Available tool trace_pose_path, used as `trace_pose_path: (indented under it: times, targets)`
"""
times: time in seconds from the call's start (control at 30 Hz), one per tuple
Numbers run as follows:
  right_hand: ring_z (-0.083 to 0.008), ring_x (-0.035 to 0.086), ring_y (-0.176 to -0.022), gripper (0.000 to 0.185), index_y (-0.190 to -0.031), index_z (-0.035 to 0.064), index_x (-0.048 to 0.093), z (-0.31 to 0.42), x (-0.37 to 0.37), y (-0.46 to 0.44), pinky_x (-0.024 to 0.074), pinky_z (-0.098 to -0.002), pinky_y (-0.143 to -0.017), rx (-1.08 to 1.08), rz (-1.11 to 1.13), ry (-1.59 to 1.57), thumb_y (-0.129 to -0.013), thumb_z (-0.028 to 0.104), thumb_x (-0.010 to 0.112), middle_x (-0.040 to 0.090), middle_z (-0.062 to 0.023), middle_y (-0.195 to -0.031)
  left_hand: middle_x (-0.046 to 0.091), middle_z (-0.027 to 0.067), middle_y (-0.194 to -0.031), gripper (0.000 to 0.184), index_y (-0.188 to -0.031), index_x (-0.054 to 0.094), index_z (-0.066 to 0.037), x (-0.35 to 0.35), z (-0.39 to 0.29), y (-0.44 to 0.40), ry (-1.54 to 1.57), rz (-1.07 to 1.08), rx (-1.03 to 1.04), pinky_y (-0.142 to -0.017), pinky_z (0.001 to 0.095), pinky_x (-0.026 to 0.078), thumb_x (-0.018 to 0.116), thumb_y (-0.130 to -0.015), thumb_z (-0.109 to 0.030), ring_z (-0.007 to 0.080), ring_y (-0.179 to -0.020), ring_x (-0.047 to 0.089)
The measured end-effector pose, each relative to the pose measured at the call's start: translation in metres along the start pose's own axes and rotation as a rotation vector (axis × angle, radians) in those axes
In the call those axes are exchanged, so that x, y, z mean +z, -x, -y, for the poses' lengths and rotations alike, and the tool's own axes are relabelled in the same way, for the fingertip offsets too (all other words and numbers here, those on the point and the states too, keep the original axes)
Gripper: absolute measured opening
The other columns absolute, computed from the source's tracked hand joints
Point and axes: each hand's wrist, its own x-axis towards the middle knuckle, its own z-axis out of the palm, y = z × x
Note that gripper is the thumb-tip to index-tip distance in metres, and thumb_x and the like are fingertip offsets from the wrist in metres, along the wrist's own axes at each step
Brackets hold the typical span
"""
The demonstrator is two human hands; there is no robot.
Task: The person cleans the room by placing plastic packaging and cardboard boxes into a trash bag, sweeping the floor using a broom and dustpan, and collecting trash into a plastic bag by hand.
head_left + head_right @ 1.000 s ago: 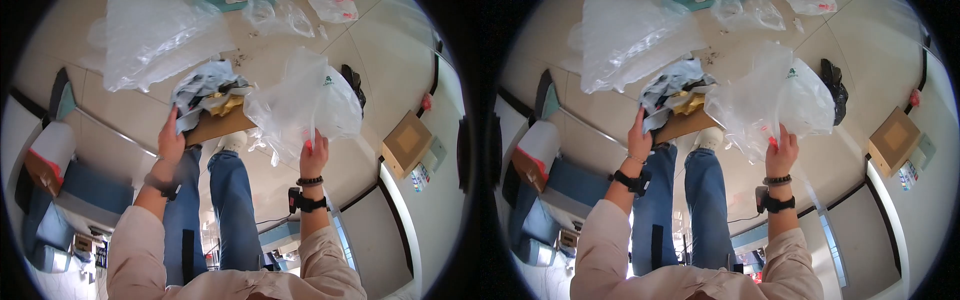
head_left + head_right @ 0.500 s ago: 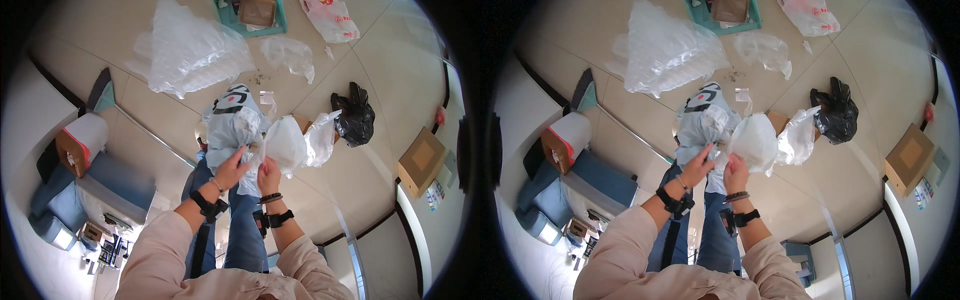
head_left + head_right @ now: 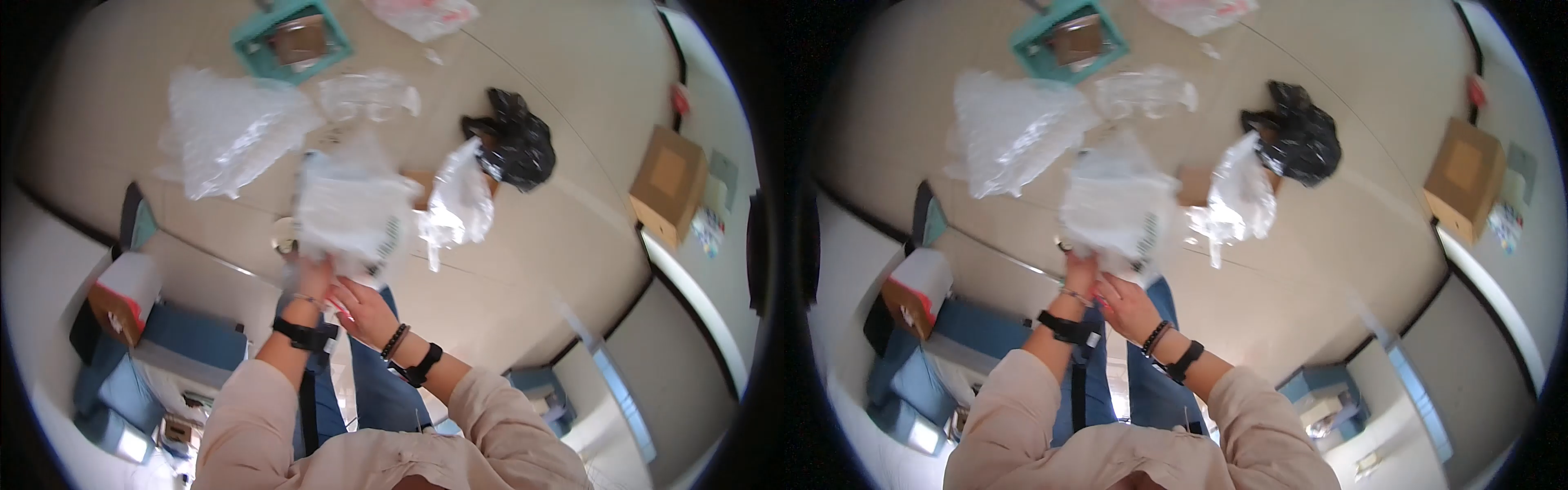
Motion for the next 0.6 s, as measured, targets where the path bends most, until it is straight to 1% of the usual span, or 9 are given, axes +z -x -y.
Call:
trace_pose_path:
  times: [0.07, 0.1, 0.17, 0.27, 0.3, 0.33, 0.43, 0.53, 0.6]
  targets:
    - [-0.0317, 0.047, -0.097, 0.042, -0.109, 0.0041, 0.044, -0.004, -0.023, 0.007, 0.0398, -0.0351, -0.082, 0.110, -0.093, -0.014, -0.069, 0.008, 0.058, 0.046, -0.0168, -0.111, 0.052, 0.0146, -0.099, 0.037, -0.112, 0.039, 0.004, -0.003, -0.018, -0.012, 0.026, -0.189, -0.045, -0.068, 0.0316, 0.048, 0.051, -0.081, -0.013, 0.0203, -0.082, 0.055]
    - [-0.0315, 0.048, -0.097, 0.040, -0.108, 0.0035, 0.045, -0.015, -0.036, 0.011, 0.0400, -0.0348, -0.082, 0.174, -0.153, -0.071, -0.070, 0.008, 0.057, 0.046, -0.0168, -0.110, 0.055, 0.0150, -0.095, 0.035, -0.110, 0.041, 0.005, 0.000, -0.054, -0.001, 0.130, -0.145, -0.058, -0.067, 0.0318, 0.048, 0.049, -0.082, -0.015, 0.0209, -0.080, 0.056]
    - [-0.0308, 0.049, -0.096, 0.037, -0.107, 0.0025, 0.046, -0.054, -0.054, 0.019, 0.0403, -0.0341, -0.081, 0.265, -0.294, -0.091, -0.072, 0.008, 0.055, 0.049, -0.0171, -0.106, 0.057, 0.0112, -0.090, 0.031, -0.104, 0.048, 0.005, -0.005, -0.067, -0.017, 0.069, -0.215, 0.259, -0.065, 0.0289, 0.046, 0.051, -0.082, -0.017, 0.0171, -0.076, 0.056]
    - [-0.0298, 0.051, -0.094, 0.033, -0.107, 0.0025, 0.047, -0.129, -0.095, 0.027, 0.0410, -0.0336, -0.080, 0.380, -0.473, 0.048, -0.075, 0.008, 0.053, 0.053, -0.0168, -0.097, 0.058, 0.0098, -0.089, 0.028, -0.100, 0.051, 0.006, -0.036, -0.077, -0.053, -0.240, -0.294, 0.455, -0.067, 0.0262, 0.043, 0.052, -0.081, -0.015, 0.0155, -0.077, 0.054]
    - [-0.0311, 0.050, -0.093, 0.032, -0.107, 0.0023, 0.047, -0.153, -0.111, 0.028, 0.0401, -0.0347, -0.081, 0.425, -0.532, 0.064, -0.076, 0.010, 0.052, 0.053, -0.0175, -0.098, 0.058, 0.0097, -0.089, 0.027, -0.099, 0.052, 0.006, -0.046, -0.080, -0.066, -0.385, -0.305, 0.509, -0.067, 0.0259, 0.043, 0.052, -0.081, -0.014, 0.0157, -0.077, 0.054]
    - [-0.0325, 0.049, -0.093, 0.032, -0.106, 0.0022, 0.048, -0.177, -0.127, 0.026, 0.0393, -0.0358, -0.081, 0.463, -0.597, 0.086, -0.076, 0.012, 0.050, 0.052, -0.0181, -0.099, 0.058, 0.0097, -0.089, 0.027, -0.099, 0.052, 0.006, -0.052, -0.084, -0.078, -0.386, -0.286, 0.507, -0.067, 0.0259, 0.043, 0.052, -0.081, -0.014, 0.0157, -0.077, 0.054]
    - [-0.0332, 0.049, -0.093, 0.030, -0.105, 0.0008, 0.049, -0.247, -0.171, 0.014, 0.0395, -0.0358, -0.081, 0.654, -0.645, 0.177, -0.077, 0.010, 0.046, 0.052, -0.0197, -0.099, 0.057, 0.0103, -0.093, 0.028, -0.103, 0.049, 0.006, -0.049, -0.105, -0.099, -0.393, -0.298, 0.575, -0.071, 0.0254, 0.042, 0.050, -0.079, -0.009, 0.0153, -0.080, 0.053]
    - [-0.0337, 0.049, -0.094, 0.031, -0.105, 0.0004, 0.049, -0.305, -0.192, -0.017, 0.0402, -0.0364, -0.080, 0.751, -0.617, 0.256, -0.077, 0.010, 0.044, 0.051, -0.0204, -0.102, 0.052, 0.0124, -0.104, 0.033, -0.108, 0.044, 0.006, -0.032, -0.123, -0.115, -0.424, -0.184, 0.645, -0.077, 0.0263, 0.040, 0.048, -0.076, -0.002, 0.0176, -0.089, 0.051]
    - [-0.0339, 0.048, -0.096, 0.032, -0.106, 0.0005, 0.048, -0.363, -0.197, -0.061, 0.0408, -0.0369, -0.080, 0.760, -0.610, 0.281, -0.077, 0.010, 0.043, 0.050, -0.0207, -0.104, 0.047, 0.0144, -0.111, 0.044, -0.114, 0.037, 0.006, -0.020, -0.134, -0.136, -0.686, -0.209, 0.853, -0.084, 0.0277, 0.036, 0.046, -0.071, 0.004, 0.0216, -0.099, 0.047]
